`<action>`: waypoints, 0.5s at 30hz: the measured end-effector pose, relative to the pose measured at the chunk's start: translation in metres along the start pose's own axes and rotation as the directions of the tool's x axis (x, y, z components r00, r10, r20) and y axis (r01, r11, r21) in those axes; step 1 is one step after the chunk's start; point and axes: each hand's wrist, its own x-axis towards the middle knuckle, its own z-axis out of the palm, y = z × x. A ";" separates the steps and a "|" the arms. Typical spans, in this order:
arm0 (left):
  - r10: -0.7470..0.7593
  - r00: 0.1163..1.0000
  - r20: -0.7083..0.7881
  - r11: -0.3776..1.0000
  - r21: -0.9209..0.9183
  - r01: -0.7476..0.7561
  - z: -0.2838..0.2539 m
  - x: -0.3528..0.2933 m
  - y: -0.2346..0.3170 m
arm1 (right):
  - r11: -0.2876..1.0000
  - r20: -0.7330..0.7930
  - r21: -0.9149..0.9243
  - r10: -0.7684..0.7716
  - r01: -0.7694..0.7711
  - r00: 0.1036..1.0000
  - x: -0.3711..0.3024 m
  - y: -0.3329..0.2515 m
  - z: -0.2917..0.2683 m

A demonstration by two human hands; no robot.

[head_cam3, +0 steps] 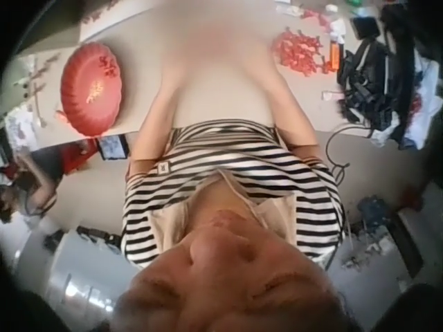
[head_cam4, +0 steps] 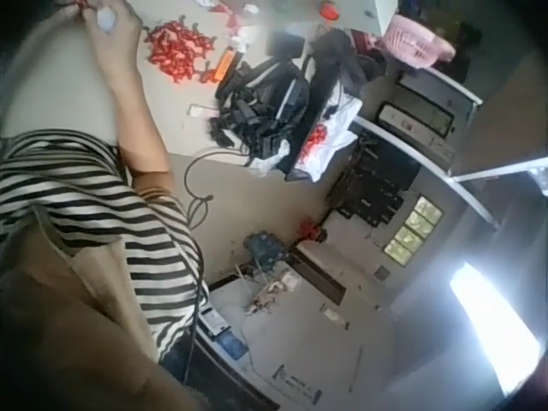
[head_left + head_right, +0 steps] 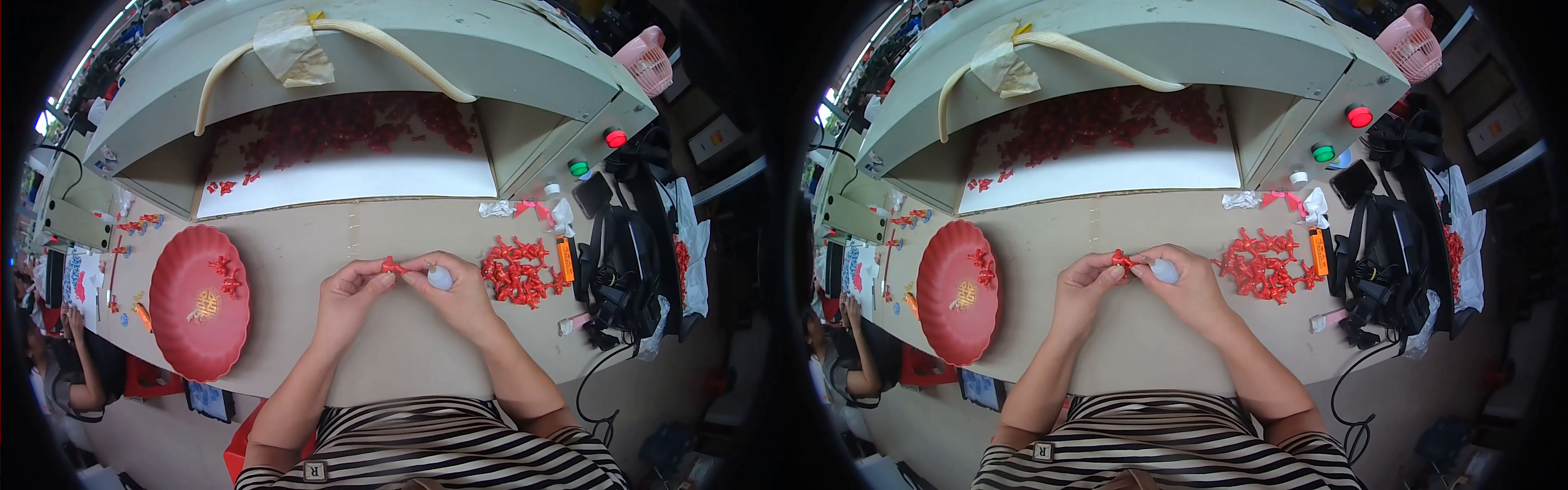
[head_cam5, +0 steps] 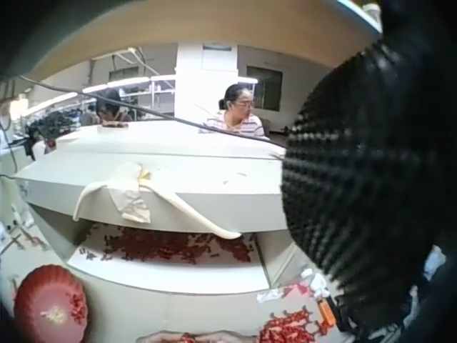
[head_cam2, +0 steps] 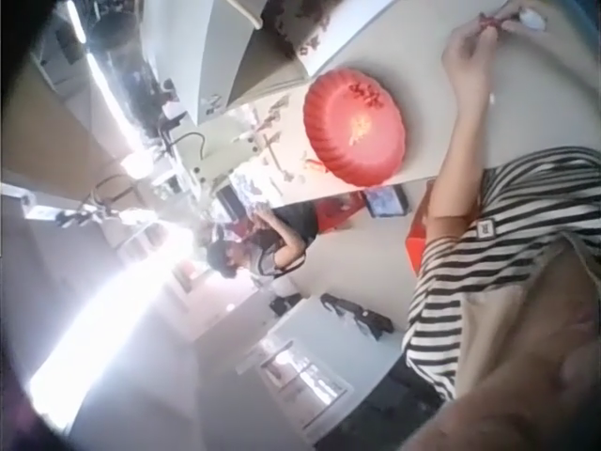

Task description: The person applies glue from a glue bottle to small red plastic star-shaped components and assembles them by hand.

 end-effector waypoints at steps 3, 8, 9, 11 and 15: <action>0.007 1.000 0.009 1.000 -0.008 -0.007 -0.001 0.001 -0.002 | 1.000 -0.006 0.011 0.021 -0.021 1.000 0.000 0.000 0.000; -0.012 1.000 0.001 1.000 0.010 0.012 0.000 0.000 0.000 | 0.999 0.005 0.032 0.015 -0.015 1.000 0.001 -0.001 0.000; -0.014 1.000 0.001 1.000 0.010 0.014 0.000 0.000 0.000 | 1.000 0.009 0.021 0.012 -0.012 1.000 0.001 -0.001 0.000; -0.001 1.000 0.012 1.000 -0.005 0.001 -0.001 0.000 -0.001 | 1.000 0.014 0.011 0.011 -0.011 1.000 0.001 0.000 0.000; -0.014 1.000 0.011 1.000 0.002 0.014 -0.001 0.000 0.000 | 1.000 0.014 0.009 0.005 -0.005 1.000 0.002 0.002 -0.001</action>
